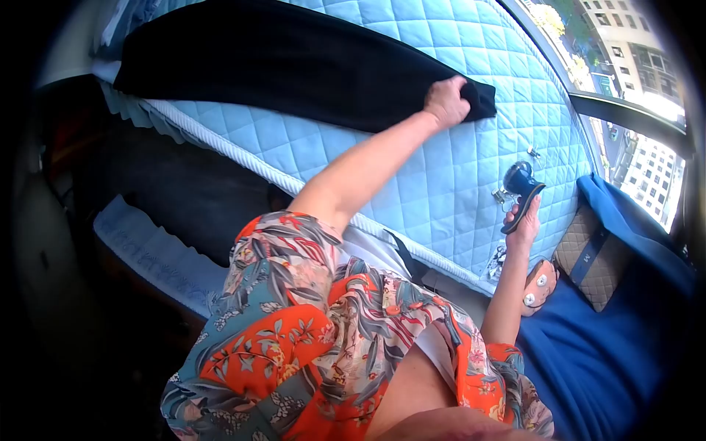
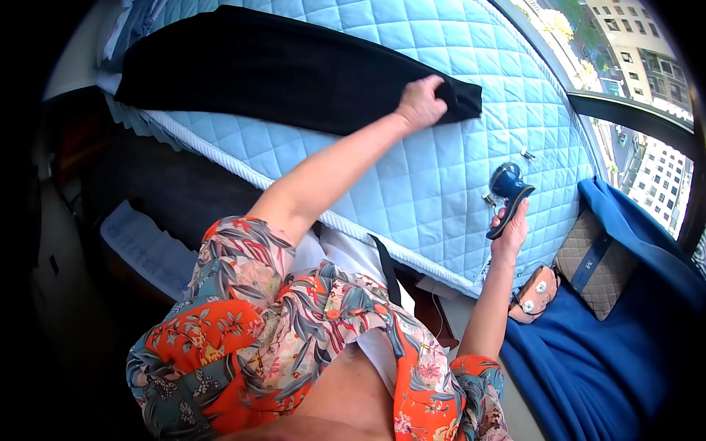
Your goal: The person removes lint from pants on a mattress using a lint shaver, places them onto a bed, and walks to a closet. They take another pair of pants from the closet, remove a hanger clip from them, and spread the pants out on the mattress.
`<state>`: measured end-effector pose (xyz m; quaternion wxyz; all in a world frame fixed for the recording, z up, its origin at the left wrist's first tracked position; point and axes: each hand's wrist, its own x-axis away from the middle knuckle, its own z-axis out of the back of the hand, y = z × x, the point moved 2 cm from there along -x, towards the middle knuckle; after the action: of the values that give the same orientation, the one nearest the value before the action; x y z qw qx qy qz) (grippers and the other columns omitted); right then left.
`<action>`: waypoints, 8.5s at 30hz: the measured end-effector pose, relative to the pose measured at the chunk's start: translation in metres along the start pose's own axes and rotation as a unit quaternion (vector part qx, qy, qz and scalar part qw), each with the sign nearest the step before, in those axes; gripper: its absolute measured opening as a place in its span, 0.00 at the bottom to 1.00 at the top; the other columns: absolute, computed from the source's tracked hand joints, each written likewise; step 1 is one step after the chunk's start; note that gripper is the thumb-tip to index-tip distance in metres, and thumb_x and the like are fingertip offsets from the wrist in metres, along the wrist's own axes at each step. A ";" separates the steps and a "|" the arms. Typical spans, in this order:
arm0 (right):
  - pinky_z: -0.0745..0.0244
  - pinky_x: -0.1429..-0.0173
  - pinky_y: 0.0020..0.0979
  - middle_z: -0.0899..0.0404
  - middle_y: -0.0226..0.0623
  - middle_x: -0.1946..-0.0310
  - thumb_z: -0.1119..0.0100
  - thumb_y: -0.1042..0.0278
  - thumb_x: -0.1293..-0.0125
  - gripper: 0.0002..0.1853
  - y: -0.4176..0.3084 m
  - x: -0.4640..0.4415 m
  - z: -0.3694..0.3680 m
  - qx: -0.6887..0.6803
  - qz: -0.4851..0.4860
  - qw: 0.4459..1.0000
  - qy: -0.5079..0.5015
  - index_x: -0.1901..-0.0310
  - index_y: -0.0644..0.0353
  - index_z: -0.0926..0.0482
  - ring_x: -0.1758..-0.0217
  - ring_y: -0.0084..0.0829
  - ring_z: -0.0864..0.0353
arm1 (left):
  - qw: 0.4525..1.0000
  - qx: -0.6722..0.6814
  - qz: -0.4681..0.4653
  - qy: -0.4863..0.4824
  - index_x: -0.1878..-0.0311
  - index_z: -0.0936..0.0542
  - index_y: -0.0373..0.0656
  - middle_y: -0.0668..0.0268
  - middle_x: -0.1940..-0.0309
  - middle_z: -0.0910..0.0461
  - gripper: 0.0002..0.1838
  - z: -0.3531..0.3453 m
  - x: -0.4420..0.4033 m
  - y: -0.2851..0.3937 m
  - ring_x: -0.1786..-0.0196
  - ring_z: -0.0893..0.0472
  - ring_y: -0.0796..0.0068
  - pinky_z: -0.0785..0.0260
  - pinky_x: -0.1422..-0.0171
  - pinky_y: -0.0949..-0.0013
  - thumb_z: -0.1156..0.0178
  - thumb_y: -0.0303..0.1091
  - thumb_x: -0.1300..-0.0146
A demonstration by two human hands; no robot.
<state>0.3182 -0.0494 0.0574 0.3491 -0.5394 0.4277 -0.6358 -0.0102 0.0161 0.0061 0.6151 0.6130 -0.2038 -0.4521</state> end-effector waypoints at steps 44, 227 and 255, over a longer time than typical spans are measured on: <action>0.26 0.63 0.43 0.21 0.47 0.77 0.49 0.39 0.41 0.25 0.072 0.000 -0.250 0.491 0.370 0.760 -0.212 0.68 0.59 0.26 0.69 0.50 0.21 | 0.844 0.328 0.420 -0.063 0.54 0.27 0.40 0.68 0.64 0.22 0.21 0.073 0.171 -0.117 0.64 0.23 0.77 0.26 0.63 0.72 0.44 0.19 0.56; 0.29 0.53 0.49 0.22 0.47 0.55 0.46 0.40 0.46 0.34 0.163 -0.218 0.218 0.360 0.043 0.916 0.175 0.45 0.60 0.29 0.53 0.45 0.22 | 0.961 -0.073 -0.194 -0.180 0.43 0.29 0.40 0.57 0.52 0.23 0.18 0.137 -0.055 0.509 0.52 0.20 0.65 0.25 0.48 0.62 0.50 0.35 0.34; 0.26 0.56 0.32 0.20 0.40 0.63 0.46 0.79 0.51 0.20 -0.139 -0.014 -0.016 0.238 0.586 0.774 0.016 0.53 0.52 0.22 0.60 0.39 0.20 | 0.996 0.071 0.006 -0.058 0.43 0.29 0.38 0.56 0.49 0.24 0.21 0.332 -0.112 0.428 0.48 0.23 0.61 0.32 0.42 0.59 0.50 0.40 0.35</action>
<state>0.3072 0.0197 0.1789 0.7648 -0.0737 0.5015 -0.3977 -0.2037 -0.1514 0.4968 0.5595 0.6268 -0.2741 -0.4678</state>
